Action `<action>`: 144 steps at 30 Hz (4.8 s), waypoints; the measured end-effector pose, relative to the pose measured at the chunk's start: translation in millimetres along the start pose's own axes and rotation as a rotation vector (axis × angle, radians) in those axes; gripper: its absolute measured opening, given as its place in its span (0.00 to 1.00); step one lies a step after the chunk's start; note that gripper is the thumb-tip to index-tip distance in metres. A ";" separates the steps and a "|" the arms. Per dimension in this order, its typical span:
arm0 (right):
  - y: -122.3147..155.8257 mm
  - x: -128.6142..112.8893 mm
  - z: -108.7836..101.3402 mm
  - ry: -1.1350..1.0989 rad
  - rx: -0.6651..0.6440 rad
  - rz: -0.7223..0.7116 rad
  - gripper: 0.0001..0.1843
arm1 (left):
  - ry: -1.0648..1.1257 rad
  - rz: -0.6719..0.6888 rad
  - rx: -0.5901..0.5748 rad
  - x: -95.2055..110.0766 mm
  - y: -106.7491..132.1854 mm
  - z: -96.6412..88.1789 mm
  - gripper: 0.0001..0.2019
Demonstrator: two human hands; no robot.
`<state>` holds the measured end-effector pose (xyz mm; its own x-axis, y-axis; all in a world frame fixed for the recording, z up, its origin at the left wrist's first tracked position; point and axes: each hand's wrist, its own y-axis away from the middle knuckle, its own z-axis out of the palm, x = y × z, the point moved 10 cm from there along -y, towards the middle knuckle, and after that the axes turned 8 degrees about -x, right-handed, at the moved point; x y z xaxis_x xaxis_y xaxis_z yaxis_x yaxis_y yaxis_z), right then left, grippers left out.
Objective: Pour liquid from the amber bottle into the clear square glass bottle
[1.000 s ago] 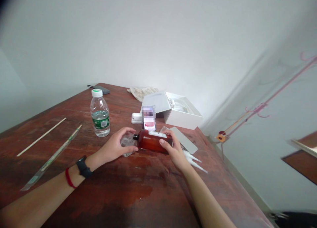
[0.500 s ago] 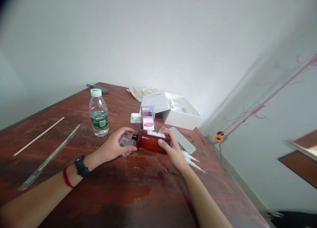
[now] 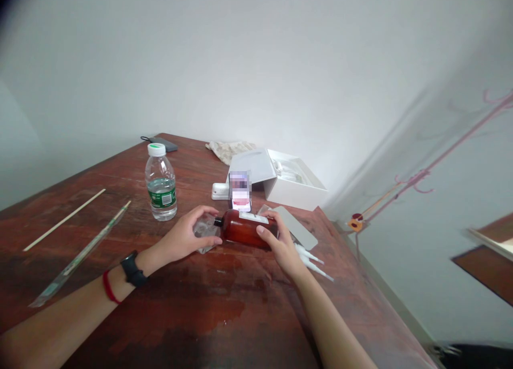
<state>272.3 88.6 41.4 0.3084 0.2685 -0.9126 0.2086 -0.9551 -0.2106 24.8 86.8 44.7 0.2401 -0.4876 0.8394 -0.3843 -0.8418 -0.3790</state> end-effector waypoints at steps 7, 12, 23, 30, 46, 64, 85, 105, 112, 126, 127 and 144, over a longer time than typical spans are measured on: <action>-0.6 -0.3 -1.3 0.039 0.002 -0.011 0.21 | -0.003 -0.009 0.001 -0.3 0.5 -0.3 0.28; -0.3 -1.0 -0.8 0.031 -0.001 -0.007 0.21 | -0.010 -0.008 0.002 0.1 1.2 -0.1 0.27; -0.5 -0.3 -1.5 0.038 0.005 -0.013 0.21 | -0.019 -0.002 -0.003 1.1 -0.3 -0.2 0.27; -0.5 0.2 -2.6 0.062 0.006 -0.022 0.22 | -0.024 0.001 0.005 -0.3 0.6 -0.6 0.27; 0.1 -4.4 -0.6 0.040 0.000 -0.018 0.21 | -0.035 0.001 -0.003 1.7 1.2 -0.5 0.27; -0.6 -0.6 -2.2 0.048 0.003 -0.023 0.21 | -0.100 0.007 -0.018 3.7 0.2 -0.9 0.29; -0.3 -4.1 -1.7 0.051 0.000 -0.033 0.21 | -0.125 0.002 -0.032 3.0 -1.2 0.0 0.30; 1.5 -8.7 -2.5 0.070 0.011 -0.038 0.20 | -0.139 0.001 -0.043 4.5 -0.9 0.7 0.30; 2.9 -11.8 -2.0 0.081 0.014 -0.031 0.21 | -0.154 0.015 -0.057 6.3 -0.6 1.4 0.32; 1.4 -6.7 -2.1 0.052 0.010 -0.027 0.21 | -0.181 -0.004 -0.100 7.7 -1.1 2.3 0.37; 1.1 -6.0 -2.5 0.057 0.010 -0.029 0.21 | -0.182 -0.004 -0.106 7.7 -1.1 2.5 0.37; 1.6 -7.8 -4.0 0.088 0.019 -0.039 0.21 | -0.200 -0.001 -0.135 6.0 -0.9 5.0 0.33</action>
<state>273.9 85.5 49.6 0.3808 0.3150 -0.8693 0.2050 -0.9455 -0.2529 31.0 83.4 48.2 0.4072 -0.5341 0.7409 -0.4962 -0.8104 -0.3115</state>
